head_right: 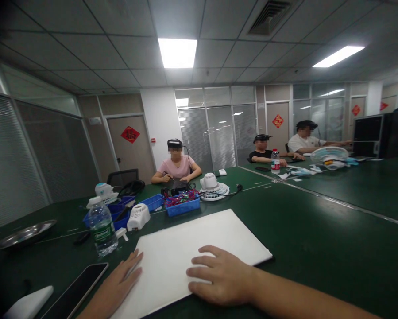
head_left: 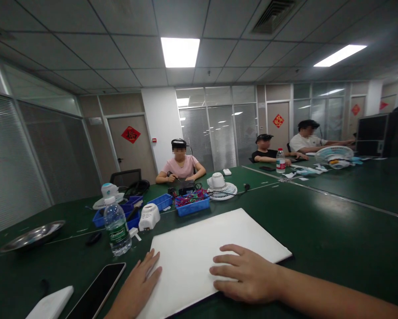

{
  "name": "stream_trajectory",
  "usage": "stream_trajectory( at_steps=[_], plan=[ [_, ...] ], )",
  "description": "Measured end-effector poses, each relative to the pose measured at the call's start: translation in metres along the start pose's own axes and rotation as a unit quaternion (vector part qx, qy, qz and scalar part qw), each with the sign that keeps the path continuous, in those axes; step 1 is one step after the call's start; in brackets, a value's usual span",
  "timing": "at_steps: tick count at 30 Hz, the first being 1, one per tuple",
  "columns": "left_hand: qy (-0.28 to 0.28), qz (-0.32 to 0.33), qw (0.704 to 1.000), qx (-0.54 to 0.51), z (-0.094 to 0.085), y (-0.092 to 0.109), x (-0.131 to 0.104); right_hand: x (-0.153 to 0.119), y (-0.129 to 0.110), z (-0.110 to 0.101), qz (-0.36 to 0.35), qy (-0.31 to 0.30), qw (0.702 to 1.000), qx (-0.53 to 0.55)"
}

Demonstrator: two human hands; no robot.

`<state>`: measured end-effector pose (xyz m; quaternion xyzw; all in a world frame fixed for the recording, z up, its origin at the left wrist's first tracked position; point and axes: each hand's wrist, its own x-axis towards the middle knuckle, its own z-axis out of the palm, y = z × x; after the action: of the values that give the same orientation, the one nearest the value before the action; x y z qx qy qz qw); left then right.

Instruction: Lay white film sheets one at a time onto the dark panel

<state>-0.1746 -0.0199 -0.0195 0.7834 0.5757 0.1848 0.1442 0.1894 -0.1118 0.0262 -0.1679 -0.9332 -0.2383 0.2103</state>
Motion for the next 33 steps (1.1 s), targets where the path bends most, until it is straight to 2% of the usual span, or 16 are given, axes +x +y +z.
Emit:
stream_trajectory(
  at_steps=[3,7,10,13,16,19,26,33],
  plan=[
    [0.026,-0.007,0.996,-0.086,-0.004,-0.003,0.003,0.000,-0.001,0.002,-0.081,0.069,0.991,-0.082],
    [0.072,0.010,0.983,-0.169,-0.014,-0.013,0.010,-0.005,0.007,-0.004,-0.118,0.117,0.980,-0.113],
    [0.059,0.009,0.982,-0.182,-0.022,-0.011,0.012,-0.010,0.015,-0.013,-0.124,0.129,0.976,-0.124],
    [0.032,0.003,0.985,-0.168,-0.029,0.003,0.004,-0.013,0.022,-0.021,-0.128,0.128,0.974,-0.135],
    [0.031,0.036,0.989,-0.143,-0.033,0.016,-0.007,-0.017,0.028,-0.025,-0.106,0.126,0.976,-0.144],
    [0.046,0.073,0.989,-0.121,-0.033,0.020,-0.013,-0.022,0.033,-0.019,-0.069,0.126,0.981,-0.132],
    [0.024,0.052,0.993,-0.106,-0.027,0.013,-0.007,-0.027,0.034,0.005,-0.063,0.118,0.989,-0.057],
    [0.035,0.080,0.990,-0.110,-0.020,0.002,-0.006,-0.018,0.028,-0.001,0.031,0.128,0.989,-0.074]
  ],
)
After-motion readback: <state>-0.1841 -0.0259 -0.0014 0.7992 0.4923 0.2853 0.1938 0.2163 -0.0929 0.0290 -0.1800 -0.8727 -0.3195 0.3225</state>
